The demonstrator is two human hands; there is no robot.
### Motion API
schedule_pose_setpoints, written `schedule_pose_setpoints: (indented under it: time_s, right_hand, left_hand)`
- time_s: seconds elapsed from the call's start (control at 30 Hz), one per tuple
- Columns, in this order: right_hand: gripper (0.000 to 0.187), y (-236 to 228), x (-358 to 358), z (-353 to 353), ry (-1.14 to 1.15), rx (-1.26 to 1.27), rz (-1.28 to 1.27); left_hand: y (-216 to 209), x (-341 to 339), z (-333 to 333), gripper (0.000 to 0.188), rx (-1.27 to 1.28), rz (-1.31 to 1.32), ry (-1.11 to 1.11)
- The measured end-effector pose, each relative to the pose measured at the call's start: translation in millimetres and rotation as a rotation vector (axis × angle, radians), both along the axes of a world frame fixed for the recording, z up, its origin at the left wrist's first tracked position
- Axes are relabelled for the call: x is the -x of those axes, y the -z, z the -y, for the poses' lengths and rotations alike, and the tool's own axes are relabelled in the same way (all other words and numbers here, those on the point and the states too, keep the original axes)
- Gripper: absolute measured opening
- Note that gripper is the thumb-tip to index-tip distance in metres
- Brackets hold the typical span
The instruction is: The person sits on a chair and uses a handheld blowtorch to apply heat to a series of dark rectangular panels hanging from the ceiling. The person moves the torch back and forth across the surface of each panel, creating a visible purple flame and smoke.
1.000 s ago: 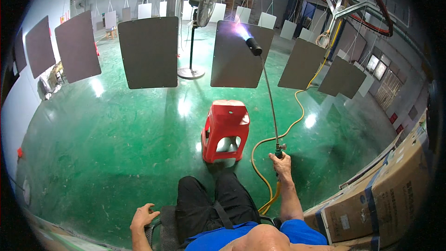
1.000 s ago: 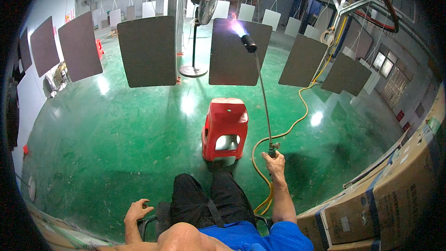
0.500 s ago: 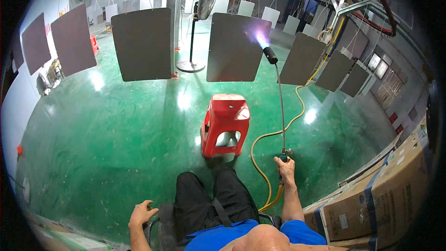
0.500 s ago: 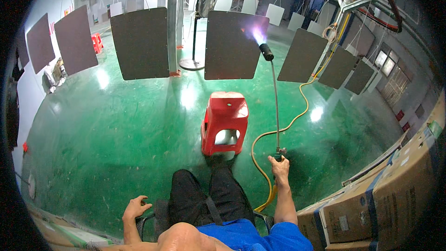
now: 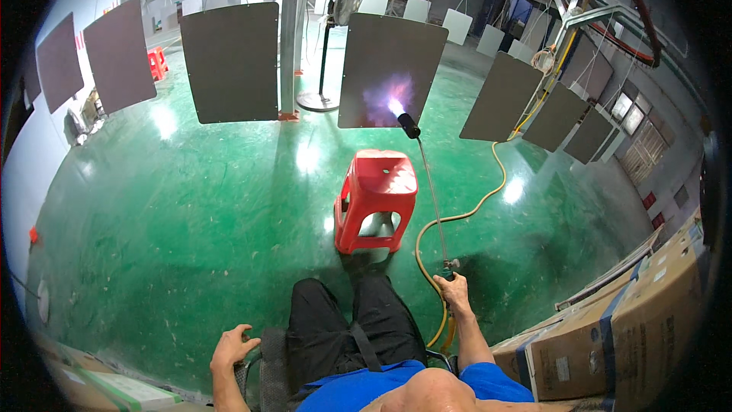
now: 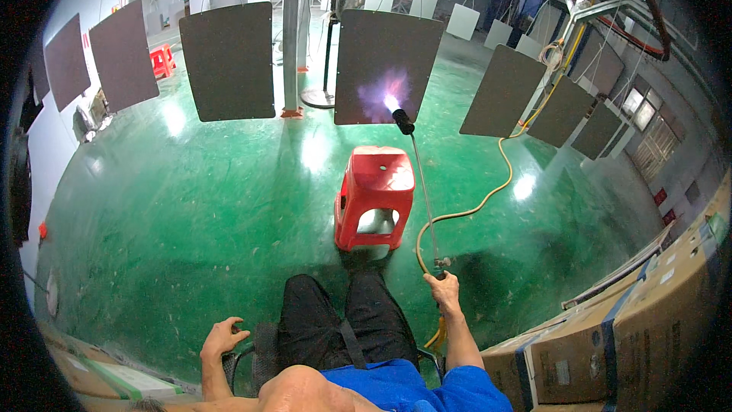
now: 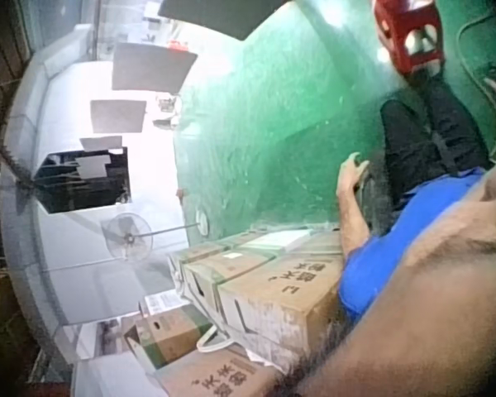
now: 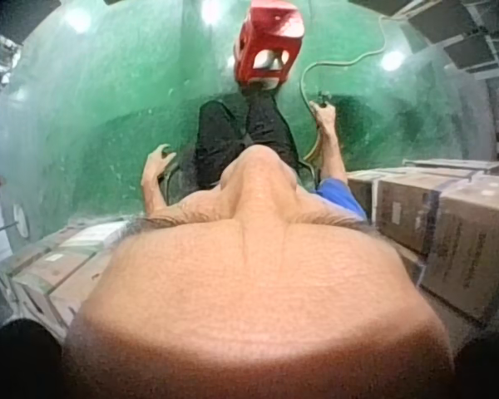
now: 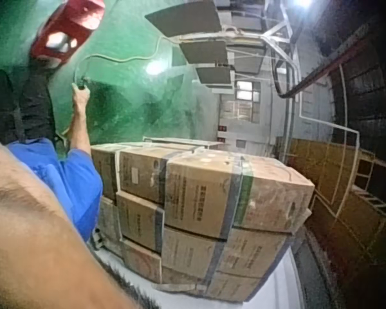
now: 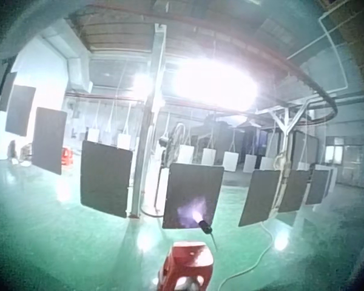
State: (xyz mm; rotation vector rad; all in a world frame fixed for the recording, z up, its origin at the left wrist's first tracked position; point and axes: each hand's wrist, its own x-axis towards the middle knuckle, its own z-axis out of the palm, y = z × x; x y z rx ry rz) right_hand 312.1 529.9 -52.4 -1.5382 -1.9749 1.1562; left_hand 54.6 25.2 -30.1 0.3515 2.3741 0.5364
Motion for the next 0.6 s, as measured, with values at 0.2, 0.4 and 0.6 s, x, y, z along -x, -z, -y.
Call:
schedule_pose_setpoints:
  time_s: [0.2,0.4,0.6]
  right_hand:
    - [0.027,-15,13,10,-0.088,-0.055,-0.063]
    - [0.02,-34,30,9,-0.135,-0.063,-0.232]
    - [0.021,-38,45,8,-0.175,-0.068,-0.25]
  left_hand:
    - [-2,0,0,0.062,-0.001,-0.02,0.016]
    - [-2,0,-1,0.061,0.012,-0.014,-0.005]
    - [-2,1,-1,0.06,0.012,-0.016,0.01]
